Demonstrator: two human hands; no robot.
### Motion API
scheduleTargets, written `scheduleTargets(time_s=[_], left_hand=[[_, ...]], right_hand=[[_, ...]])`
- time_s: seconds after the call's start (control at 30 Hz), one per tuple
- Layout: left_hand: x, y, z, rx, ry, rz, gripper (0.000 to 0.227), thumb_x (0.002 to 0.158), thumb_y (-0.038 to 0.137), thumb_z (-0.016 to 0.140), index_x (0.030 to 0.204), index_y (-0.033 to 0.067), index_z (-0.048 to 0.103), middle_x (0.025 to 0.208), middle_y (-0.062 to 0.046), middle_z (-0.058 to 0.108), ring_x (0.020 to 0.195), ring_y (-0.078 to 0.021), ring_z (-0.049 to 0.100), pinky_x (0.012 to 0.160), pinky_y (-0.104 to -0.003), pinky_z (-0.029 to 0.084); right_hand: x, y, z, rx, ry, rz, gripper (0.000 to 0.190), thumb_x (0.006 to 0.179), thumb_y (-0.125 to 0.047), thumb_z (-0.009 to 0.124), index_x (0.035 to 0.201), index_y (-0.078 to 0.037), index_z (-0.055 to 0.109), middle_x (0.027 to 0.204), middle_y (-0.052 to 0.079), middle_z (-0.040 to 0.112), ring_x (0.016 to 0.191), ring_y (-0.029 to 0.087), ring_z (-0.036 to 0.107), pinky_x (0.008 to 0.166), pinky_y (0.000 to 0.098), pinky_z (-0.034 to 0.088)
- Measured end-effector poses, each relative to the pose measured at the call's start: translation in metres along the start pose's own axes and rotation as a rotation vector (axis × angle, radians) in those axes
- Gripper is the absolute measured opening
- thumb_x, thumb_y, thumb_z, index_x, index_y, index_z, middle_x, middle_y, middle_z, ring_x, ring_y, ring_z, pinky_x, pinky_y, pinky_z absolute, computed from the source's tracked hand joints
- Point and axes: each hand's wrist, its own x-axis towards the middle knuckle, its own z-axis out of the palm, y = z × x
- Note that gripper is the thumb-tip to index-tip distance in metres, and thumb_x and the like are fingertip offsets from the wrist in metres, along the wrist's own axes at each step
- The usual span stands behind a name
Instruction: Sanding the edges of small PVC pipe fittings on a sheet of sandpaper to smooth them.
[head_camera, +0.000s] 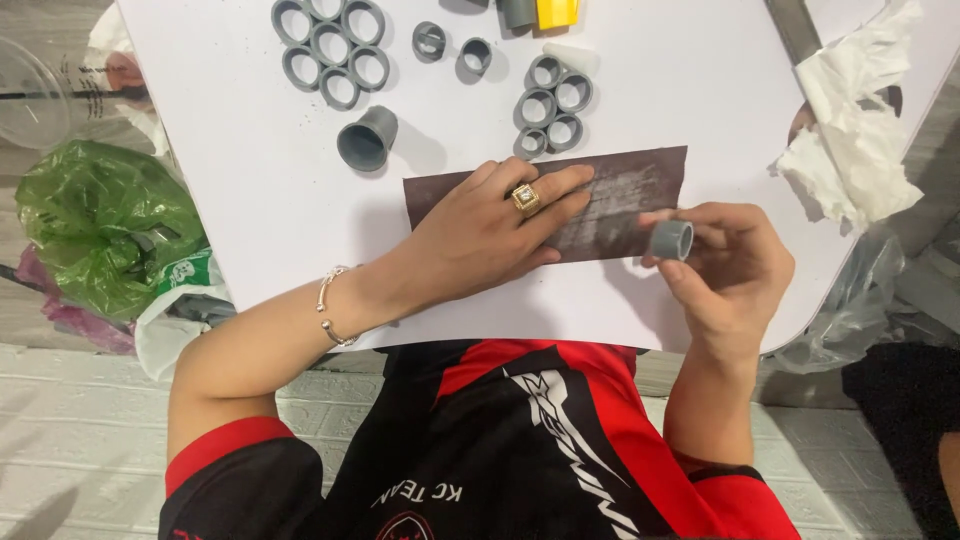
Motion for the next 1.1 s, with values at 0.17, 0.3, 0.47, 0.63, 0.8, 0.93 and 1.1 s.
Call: scheduleTargets(time_s=[0.17, 0.3, 0.47, 0.63, 0.8, 0.93, 1.1], left_hand=[[0.001, 0.0, -0.001, 0.122, -0.025, 0.014, 0.07, 0.094, 0.048, 0.09, 0.145, 0.0116, 0.06, 0.155, -0.004, 0.049, 0.102, -0.0225, 0.055, 0.082, -0.033, 0.054], [0.0, 0.001, -0.003, 0.114, -0.013, 0.019, 0.068, 0.094, 0.046, 0.09, 0.143, 0.0101, 0.061, 0.155, -0.005, 0.05, 0.103, -0.0238, 0.056, 0.083, -0.035, 0.054], [-0.002, -0.001, -0.002, 0.091, 0.016, 0.052, 0.067, 0.091, 0.041, 0.092, 0.14, 0.0079, 0.062, 0.153, -0.008, 0.052, 0.102, -0.0243, 0.056, 0.081, -0.035, 0.055], [0.0, -0.008, -0.012, -0.043, 0.321, 0.087, 0.019, 0.108, 0.016, 0.076, 0.12, 0.0083, 0.064, 0.135, -0.007, 0.064, 0.097, -0.0255, 0.062, 0.072, -0.036, 0.051], [-0.002, -0.01, -0.025, 0.174, 0.27, -0.167, 0.041, 0.101, 0.018, 0.087, 0.136, 0.014, 0.067, 0.153, -0.005, 0.055, 0.123, -0.0275, 0.061, 0.092, -0.041, 0.063], [-0.002, -0.014, -0.02, 0.191, 0.224, -0.203, 0.043, 0.104, 0.023, 0.079, 0.142, 0.0084, 0.066, 0.157, -0.012, 0.052, 0.144, -0.0353, 0.053, 0.107, -0.046, 0.06], [0.001, -0.019, -0.017, 0.177, 0.185, -0.161, 0.042, 0.104, 0.023, 0.079, 0.14, 0.0052, 0.068, 0.154, -0.015, 0.056, 0.14, -0.0338, 0.059, 0.116, -0.044, 0.052]], right_hand=[[-0.002, 0.009, -0.01, 0.189, -0.043, 0.088, 0.046, 0.095, -0.027, 0.074, 0.127, -0.001, 0.053, 0.115, 0.034, 0.07, 0.065, 0.027, 0.067, 0.066, 0.0288, 0.055], [0.0, 0.01, -0.01, 0.249, -0.077, 0.06, 0.041, 0.095, -0.023, 0.074, 0.124, 0.0, 0.058, 0.12, 0.029, 0.069, 0.066, 0.027, 0.065, 0.068, 0.0313, 0.056], [0.013, -0.013, 0.001, -0.17, 0.009, -0.03, 0.031, 0.1, -0.002, 0.076, 0.128, 0.001, 0.062, 0.116, 0.013, 0.058, 0.097, 0.018, 0.055, 0.077, 0.024, 0.046], [0.039, -0.025, -0.003, -0.786, -0.149, -0.353, 0.029, 0.106, 0.01, 0.084, 0.131, 0.006, 0.07, 0.091, 0.013, 0.062, 0.076, 0.023, 0.052, 0.074, 0.0354, 0.046], [0.078, -0.031, 0.01, -0.975, -0.266, -0.469, 0.026, 0.109, 0.004, 0.084, 0.132, 0.005, 0.072, 0.095, 0.012, 0.065, 0.078, 0.025, 0.058, 0.074, 0.0376, 0.048], [0.091, -0.024, 0.03, -0.928, -0.333, -0.457, 0.031, 0.108, -0.003, 0.083, 0.135, 0.002, 0.068, 0.106, 0.011, 0.069, 0.073, 0.021, 0.063, 0.068, 0.036, 0.052], [0.096, -0.017, 0.027, -0.827, -0.349, -0.458, 0.027, 0.107, 0.002, 0.083, 0.131, 0.008, 0.071, 0.097, 0.014, 0.064, 0.075, 0.023, 0.058, 0.071, 0.0356, 0.05]])
